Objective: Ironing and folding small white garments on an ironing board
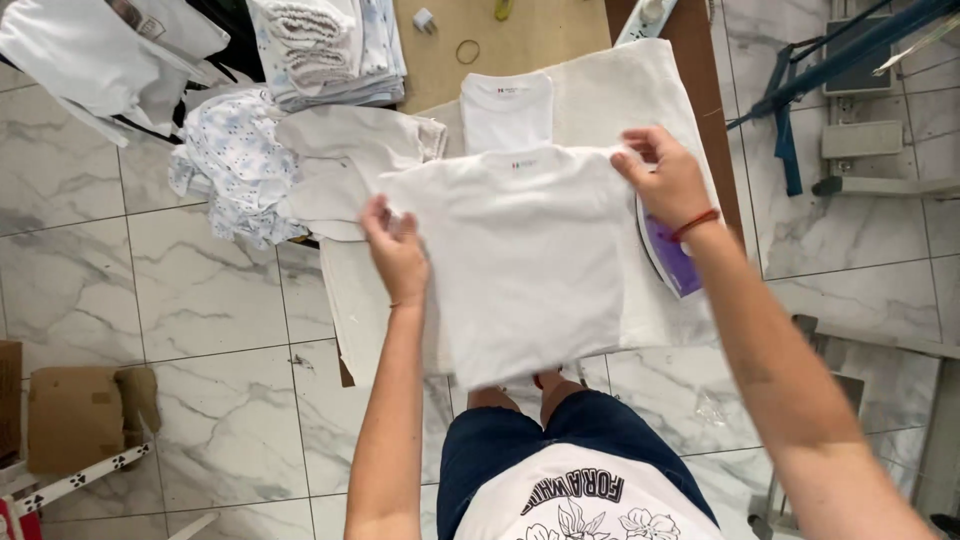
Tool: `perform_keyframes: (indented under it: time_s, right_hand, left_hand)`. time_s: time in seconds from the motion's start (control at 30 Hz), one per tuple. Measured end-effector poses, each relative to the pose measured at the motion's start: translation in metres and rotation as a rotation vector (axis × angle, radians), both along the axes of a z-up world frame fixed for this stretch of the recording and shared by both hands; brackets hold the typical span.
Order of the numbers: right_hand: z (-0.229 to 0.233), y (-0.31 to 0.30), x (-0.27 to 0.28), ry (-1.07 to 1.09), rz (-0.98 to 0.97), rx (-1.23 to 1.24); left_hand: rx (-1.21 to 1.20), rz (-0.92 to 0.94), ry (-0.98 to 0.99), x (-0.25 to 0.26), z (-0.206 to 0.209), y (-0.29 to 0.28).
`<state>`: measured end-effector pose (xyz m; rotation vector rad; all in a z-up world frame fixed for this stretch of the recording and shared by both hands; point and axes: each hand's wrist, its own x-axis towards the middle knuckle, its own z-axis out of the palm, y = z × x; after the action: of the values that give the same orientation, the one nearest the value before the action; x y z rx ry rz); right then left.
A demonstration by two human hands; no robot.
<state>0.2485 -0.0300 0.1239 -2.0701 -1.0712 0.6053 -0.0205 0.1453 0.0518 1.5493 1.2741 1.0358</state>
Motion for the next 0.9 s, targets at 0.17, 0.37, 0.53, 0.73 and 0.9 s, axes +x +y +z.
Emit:
perform_keyframes:
  time_s: [0.17, 0.37, 0.53, 0.73, 0.9]
  right_hand:
    - [-0.079, -0.051, -0.043, -0.225, -0.121, -0.072]
    - [-0.165, -0.167, -0.099, -0.133, 0.040, -0.552]
    - [-0.139, -0.153, -0.110, -0.230, 0.009, -0.462]
    - [-0.139, -0.156, -0.117, 0.000, -0.231, -0.269]
    - [-0.144, -0.153, -0.125, -0.216, -0.118, -0.252]
  left_hand:
    - [0.017, -0.410, 0.408, -0.034, -0.021, -0.055]
    - [0.008, -0.721, 0.807, -0.110, -0.059, -0.131]
    - [0.041, -0.707, 0.761, -0.113, -0.069, -0.121]
    - [-0.091, -0.721, 0.640, -0.113, -0.058, -0.115]
    - [-0.034, -0.673, 0.673, -0.111, -0.066, -0.121]
